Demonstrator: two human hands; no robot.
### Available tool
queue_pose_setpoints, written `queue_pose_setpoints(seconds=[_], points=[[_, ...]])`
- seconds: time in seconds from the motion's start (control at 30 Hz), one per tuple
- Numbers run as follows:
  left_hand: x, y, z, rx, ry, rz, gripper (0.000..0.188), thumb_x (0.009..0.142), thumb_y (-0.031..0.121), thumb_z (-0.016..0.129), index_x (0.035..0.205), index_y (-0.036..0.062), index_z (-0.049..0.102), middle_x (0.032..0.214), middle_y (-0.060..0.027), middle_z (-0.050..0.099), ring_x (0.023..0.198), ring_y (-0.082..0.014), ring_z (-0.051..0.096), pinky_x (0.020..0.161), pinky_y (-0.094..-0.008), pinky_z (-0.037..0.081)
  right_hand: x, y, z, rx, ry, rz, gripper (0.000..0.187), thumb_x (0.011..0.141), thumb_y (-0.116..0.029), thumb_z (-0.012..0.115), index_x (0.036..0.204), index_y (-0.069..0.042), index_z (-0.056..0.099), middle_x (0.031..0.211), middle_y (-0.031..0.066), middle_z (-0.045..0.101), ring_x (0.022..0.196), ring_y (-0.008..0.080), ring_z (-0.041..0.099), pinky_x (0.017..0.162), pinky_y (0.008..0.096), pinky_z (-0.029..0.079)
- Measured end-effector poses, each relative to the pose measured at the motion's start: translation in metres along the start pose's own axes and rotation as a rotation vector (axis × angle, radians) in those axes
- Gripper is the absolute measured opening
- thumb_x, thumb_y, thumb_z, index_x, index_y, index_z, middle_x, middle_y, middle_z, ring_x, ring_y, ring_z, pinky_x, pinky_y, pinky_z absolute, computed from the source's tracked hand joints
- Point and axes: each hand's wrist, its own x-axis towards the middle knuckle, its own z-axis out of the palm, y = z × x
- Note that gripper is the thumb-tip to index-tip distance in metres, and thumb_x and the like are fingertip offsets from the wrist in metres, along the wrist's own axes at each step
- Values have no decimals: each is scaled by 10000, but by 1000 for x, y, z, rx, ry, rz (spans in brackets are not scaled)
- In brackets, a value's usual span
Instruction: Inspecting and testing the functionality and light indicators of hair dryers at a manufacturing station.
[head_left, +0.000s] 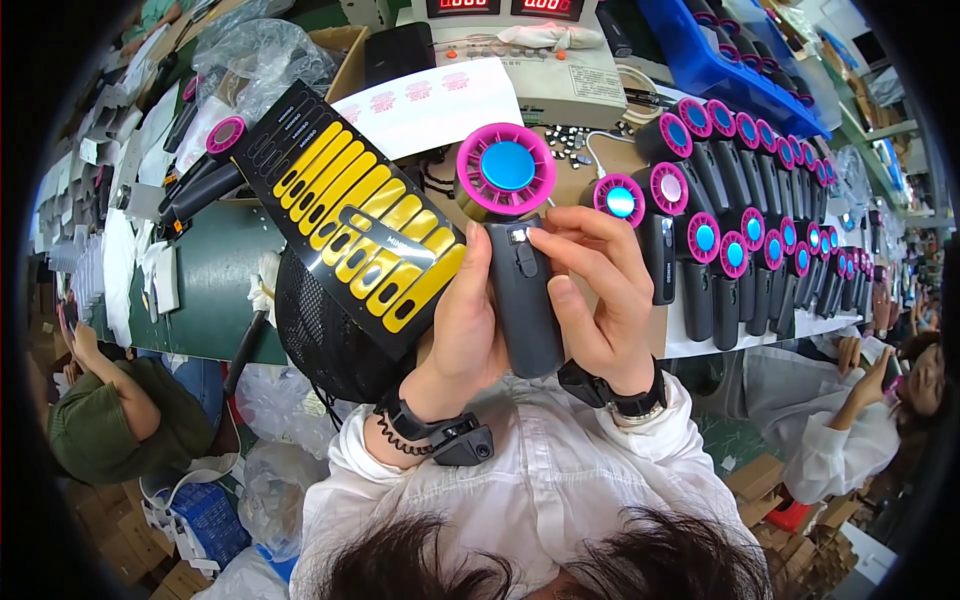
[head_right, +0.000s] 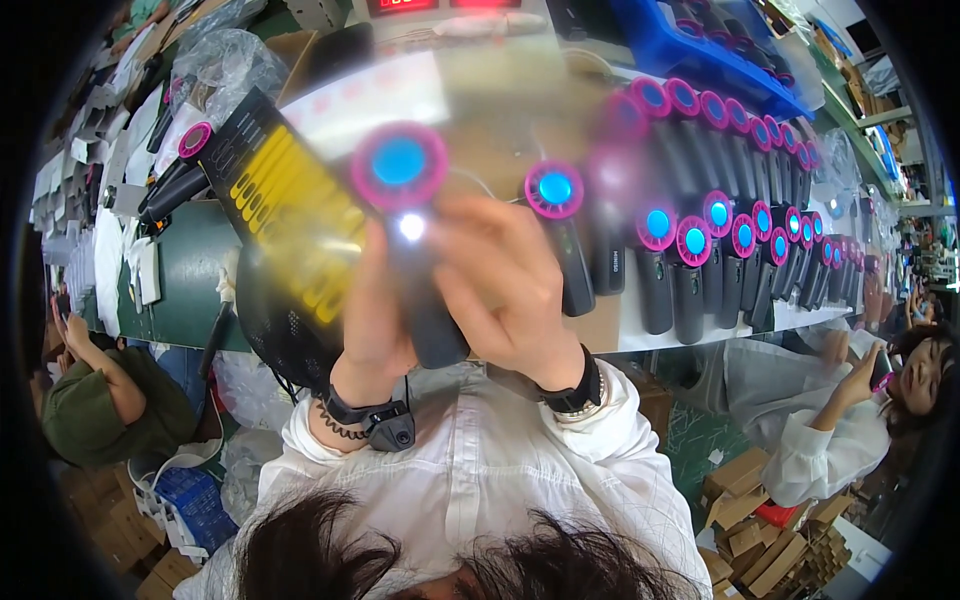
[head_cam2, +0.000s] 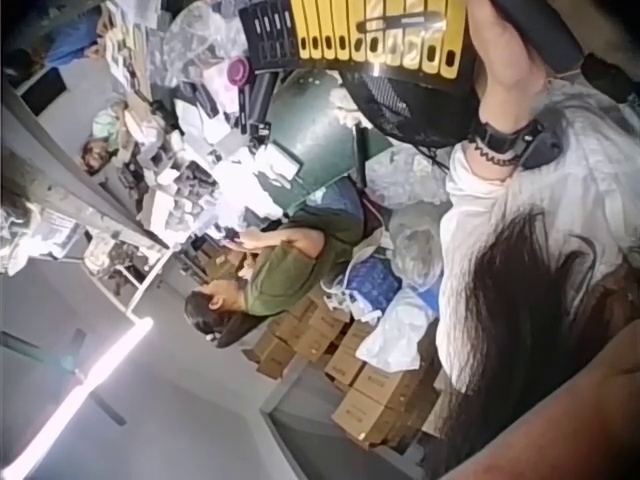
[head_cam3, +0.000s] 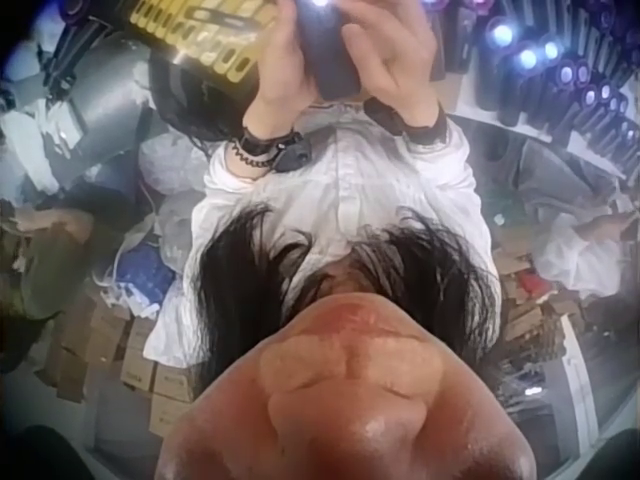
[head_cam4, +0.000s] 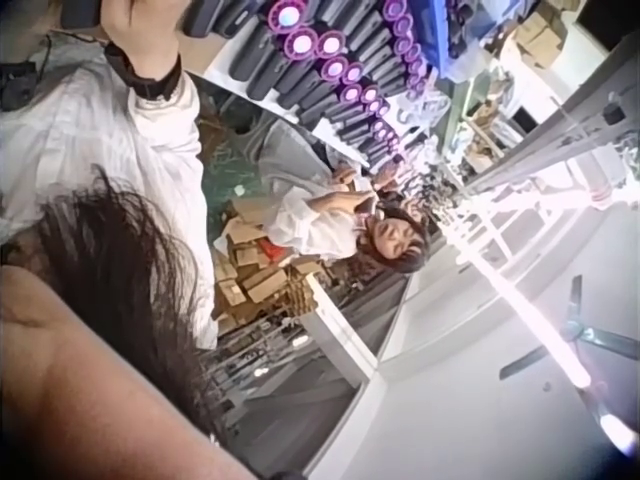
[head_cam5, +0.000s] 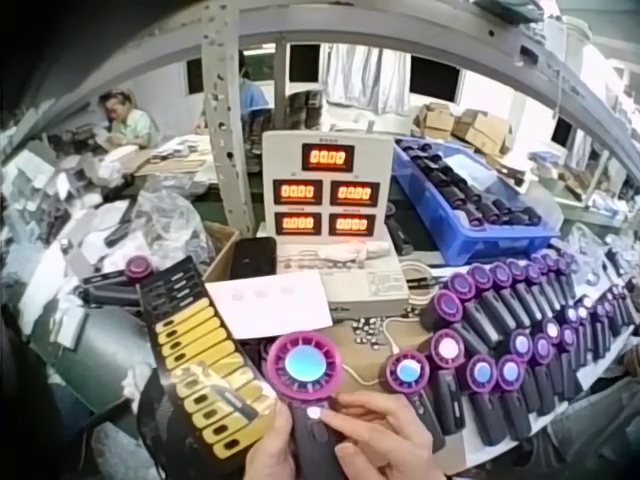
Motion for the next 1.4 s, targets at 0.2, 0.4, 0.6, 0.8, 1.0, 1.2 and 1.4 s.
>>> queue_pose_setpoints(seconds=[0.2, 0.4, 0.6, 0.8, 1.0, 1.2, 1.4], points=[[0, 0, -2, -41, -60, -3, 511, 930, 478, 245, 1099, 43, 455, 980, -55, 529, 871, -111, 538, 749, -249, 466, 2, -7, -6, 15, -54, 80, 292, 697, 11, 588, 986, 5, 631, 1065, 150, 522, 907, 224, 557, 772, 293, 460], [-1, 0, 1, 9, -55, 16, 508, 932, 472, 253, 1068, 33, 469, 955, -57, 534, 855, -110, 536, 739, -240, 458, 2, -6, -5, 41, -18, 97, 303, 646, 46, 643, 945, -4, 652, 1013, 128, 554, 888, 207, 563, 754, 279, 466], [-2, -1, -2, 73, -11, 2, 506, 932, 469, 259, 1074, 32, 471, 961, -52, 536, 849, -106, 541, 738, -238, 457, 3, -3, -8, 43, -31, 97, 303, 619, 43, 685, 916, -11, 665, 988, 115, 569, 867, 196, 570, 736, 270, 471], [-2, -3, 0, 135, 47, 24, 502, 933, 465, 264, 1084, 34, 474, 966, -48, 541, 854, -95, 544, 737, -236, 458, 5, 0, -11, -4, -48, 38, 304, 593, 11, 727, 892, -17, 673, 957, 104, 588, 848, 191, 571, 701, 264, 469], [-1, -1, 1, 120, 65, 26, 506, 931, 470, 262, 1079, 35, 474, 958, -51, 542, 849, -100, 543, 734, -239, 459, 6, 1, -10, -156, -22, -106, 345, 577, -11, 737, 914, -22, 665, 934, 94, 600, 845, 198, 568, 681, 274, 468], [-1, 6, 2, 45, -47, -31, 522, 928, 483, 250, 1063, 29, 471, 915, -62, 546, 821, -114, 542, 715, -242, 463, 2, -2, -11, -90, -62, -44, 400, 614, -45, 705, 1007, -26, 632, 1000, 125, 551, 851, 226, 561, 728, 305, 469], [-2, 13, 5, 35, -126, -64, 467, 931, 447, 304, 1045, 29, 479, 873, -68, 552, 778, -114, 548, 674, -242, 467, 7, -3, -17, -146, -159, -105, 398, 644, -75, 673, 1035, -25, 622, 1056, 149, 493, 849, 241, 554, 746, 314, 472]])
